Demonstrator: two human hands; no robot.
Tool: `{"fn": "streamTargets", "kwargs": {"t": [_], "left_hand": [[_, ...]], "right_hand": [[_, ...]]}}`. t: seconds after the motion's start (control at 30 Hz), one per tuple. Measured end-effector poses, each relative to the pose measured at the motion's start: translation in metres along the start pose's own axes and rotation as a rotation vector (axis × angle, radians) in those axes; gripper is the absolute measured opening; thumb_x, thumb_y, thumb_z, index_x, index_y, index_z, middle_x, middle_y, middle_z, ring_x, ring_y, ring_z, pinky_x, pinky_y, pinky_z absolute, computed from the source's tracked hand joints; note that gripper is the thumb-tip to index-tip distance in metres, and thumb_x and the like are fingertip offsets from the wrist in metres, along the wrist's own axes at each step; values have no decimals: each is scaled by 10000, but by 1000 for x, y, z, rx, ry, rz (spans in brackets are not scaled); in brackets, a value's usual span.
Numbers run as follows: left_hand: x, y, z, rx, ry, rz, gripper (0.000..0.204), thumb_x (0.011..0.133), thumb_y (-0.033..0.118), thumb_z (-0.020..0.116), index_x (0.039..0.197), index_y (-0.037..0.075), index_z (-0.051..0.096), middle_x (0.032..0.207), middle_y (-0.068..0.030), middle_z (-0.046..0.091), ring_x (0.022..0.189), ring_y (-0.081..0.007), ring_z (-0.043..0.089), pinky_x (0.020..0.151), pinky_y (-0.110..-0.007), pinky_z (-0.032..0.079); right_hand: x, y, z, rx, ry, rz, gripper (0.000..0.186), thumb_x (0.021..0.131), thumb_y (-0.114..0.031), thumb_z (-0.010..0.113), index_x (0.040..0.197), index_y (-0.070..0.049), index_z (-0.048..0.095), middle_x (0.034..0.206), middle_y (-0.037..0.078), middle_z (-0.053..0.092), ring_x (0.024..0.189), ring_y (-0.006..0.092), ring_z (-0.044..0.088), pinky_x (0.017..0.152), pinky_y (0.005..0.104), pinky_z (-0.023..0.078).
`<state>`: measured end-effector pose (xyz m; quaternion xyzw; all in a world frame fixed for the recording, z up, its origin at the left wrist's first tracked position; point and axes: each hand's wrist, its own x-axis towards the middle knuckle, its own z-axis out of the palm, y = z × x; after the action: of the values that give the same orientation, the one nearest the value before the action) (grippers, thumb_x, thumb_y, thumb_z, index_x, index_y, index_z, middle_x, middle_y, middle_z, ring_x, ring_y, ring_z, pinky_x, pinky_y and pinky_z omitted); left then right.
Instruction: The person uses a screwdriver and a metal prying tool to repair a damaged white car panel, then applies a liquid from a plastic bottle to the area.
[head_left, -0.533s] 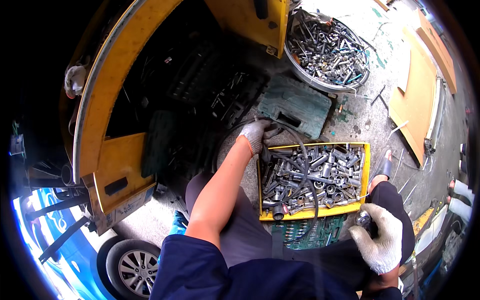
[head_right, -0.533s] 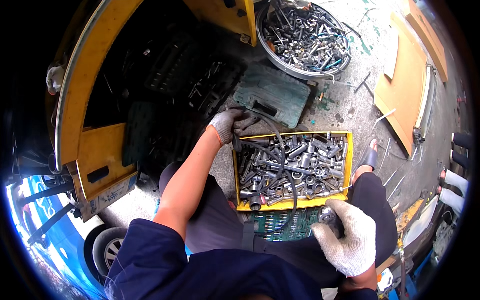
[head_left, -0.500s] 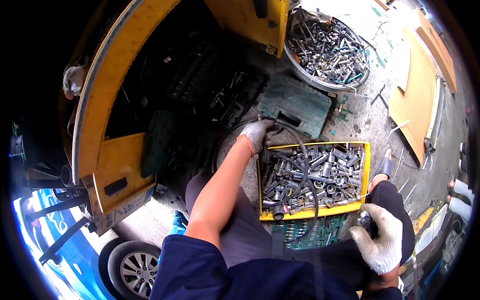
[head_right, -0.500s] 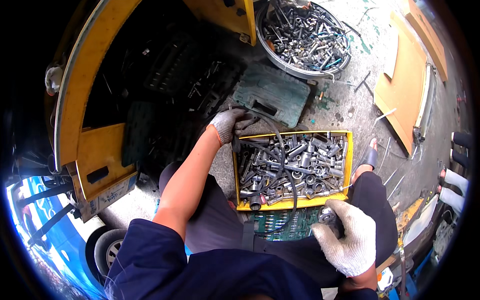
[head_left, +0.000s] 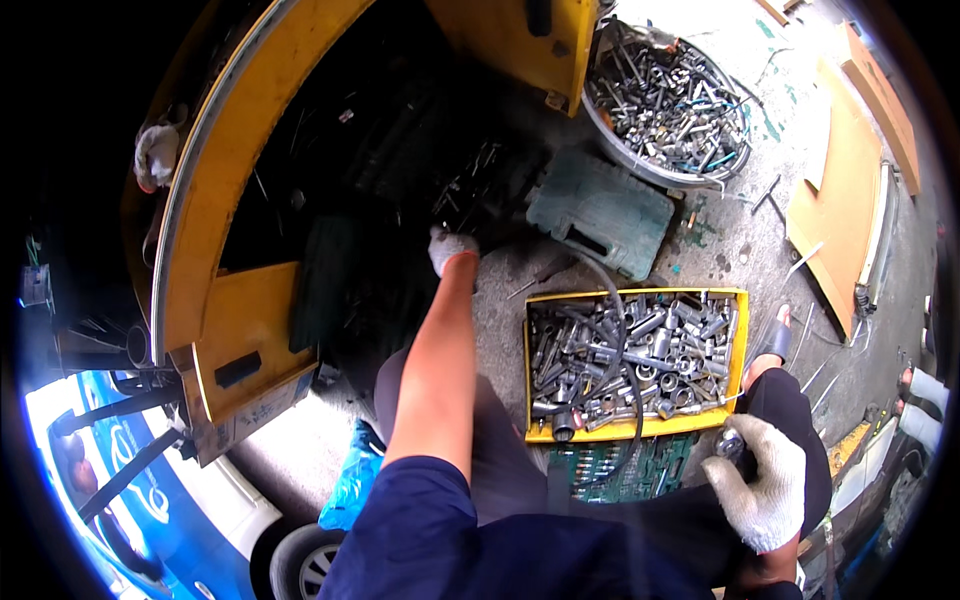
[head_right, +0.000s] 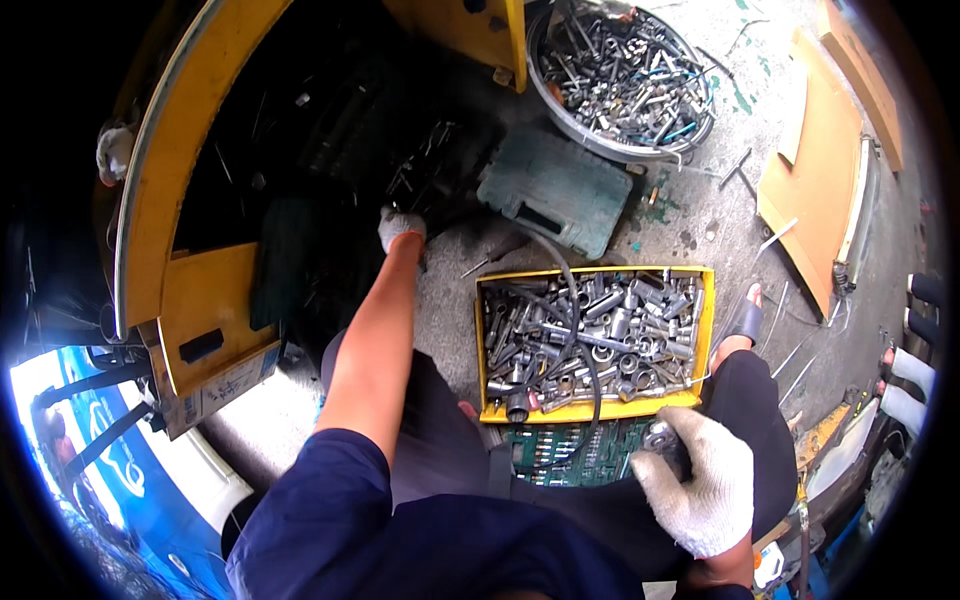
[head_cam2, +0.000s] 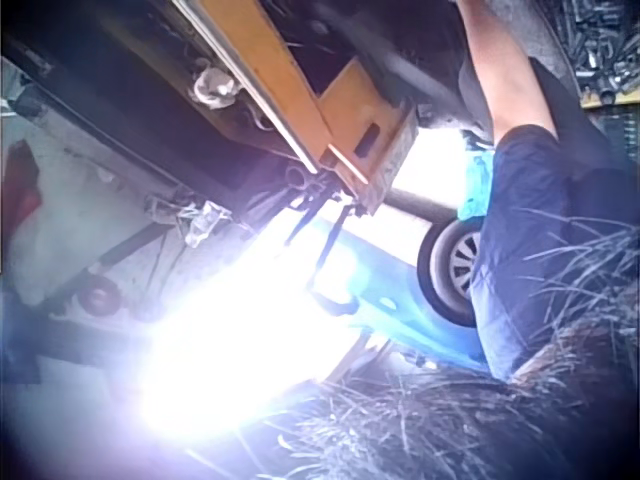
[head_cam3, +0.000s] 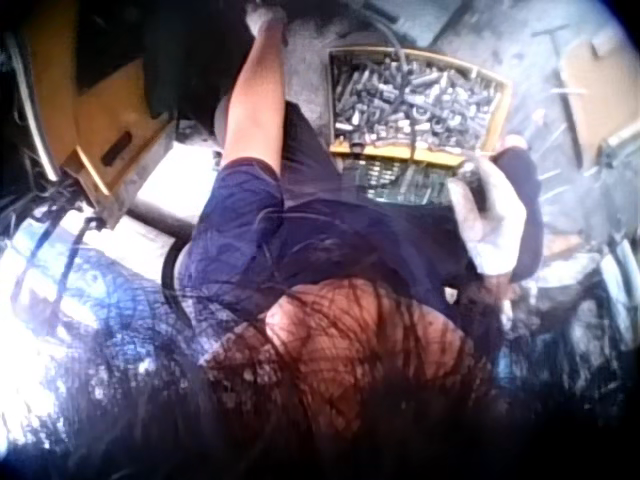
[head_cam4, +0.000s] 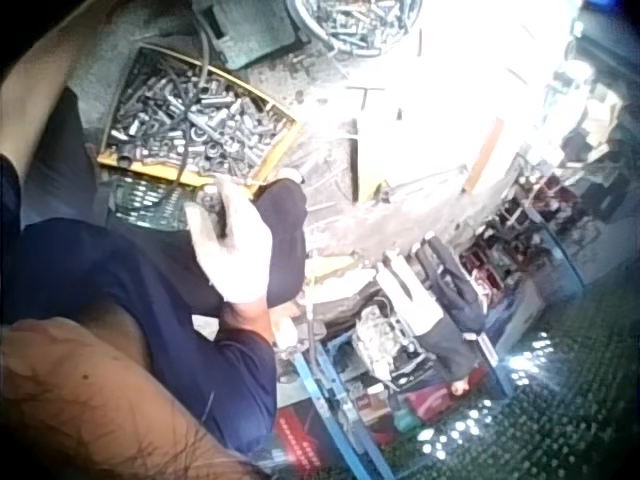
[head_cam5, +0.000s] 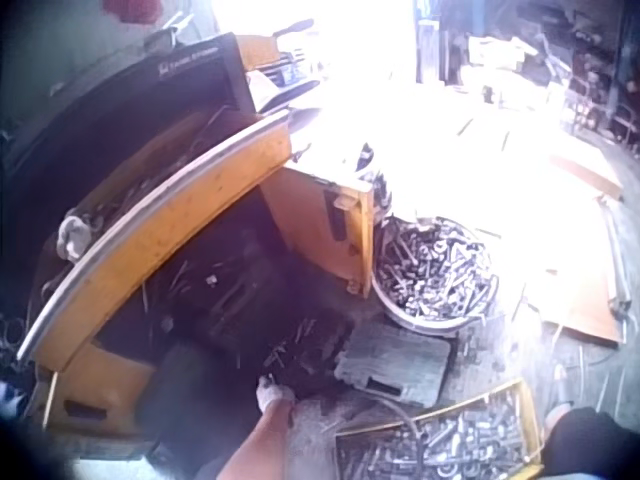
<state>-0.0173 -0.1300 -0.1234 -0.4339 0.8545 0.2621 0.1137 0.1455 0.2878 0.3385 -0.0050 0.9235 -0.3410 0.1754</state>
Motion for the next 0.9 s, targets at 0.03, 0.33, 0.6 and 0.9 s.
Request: {"fn": "streamTargets", "kwargs": {"t": [0.03,0.33,0.6,0.9], "left_hand": [[25,-15,-2,76,47,5,416,911,166,564,1308,41,556,1225,-217,672,1068,-366,679,860,-414,559],[24,1,32,694,-244,304,520,937,252,532,1418,54,512,1401,-183,583,1241,-347,599,1000,-398,512],[68,-34,40,899,-334,336,526,940,274,528,1429,78,527,1485,-163,510,1334,-316,528,1069,-379,462],[8,-5,29,701,-103,358,404,1007,220,417,1342,69,587,1399,-156,588,1277,-310,574,1011,-391,501]], "right_hand": [[0,2,-2,4,3,-16,385,710,-50,795,1062,32,664,841,164,677,706,282,680,677,341,535],[1,12,8,-62,2,40,395,708,-96,829,1045,29,666,799,153,674,641,284,666,617,345,527],[0,9,2,-33,-13,-7,405,715,-121,839,1050,25,665,799,155,672,661,293,677,629,353,532],[-2,6,-2,-16,-2,-11,397,747,-145,833,1067,18,664,783,144,679,625,277,681,599,334,535]]}}
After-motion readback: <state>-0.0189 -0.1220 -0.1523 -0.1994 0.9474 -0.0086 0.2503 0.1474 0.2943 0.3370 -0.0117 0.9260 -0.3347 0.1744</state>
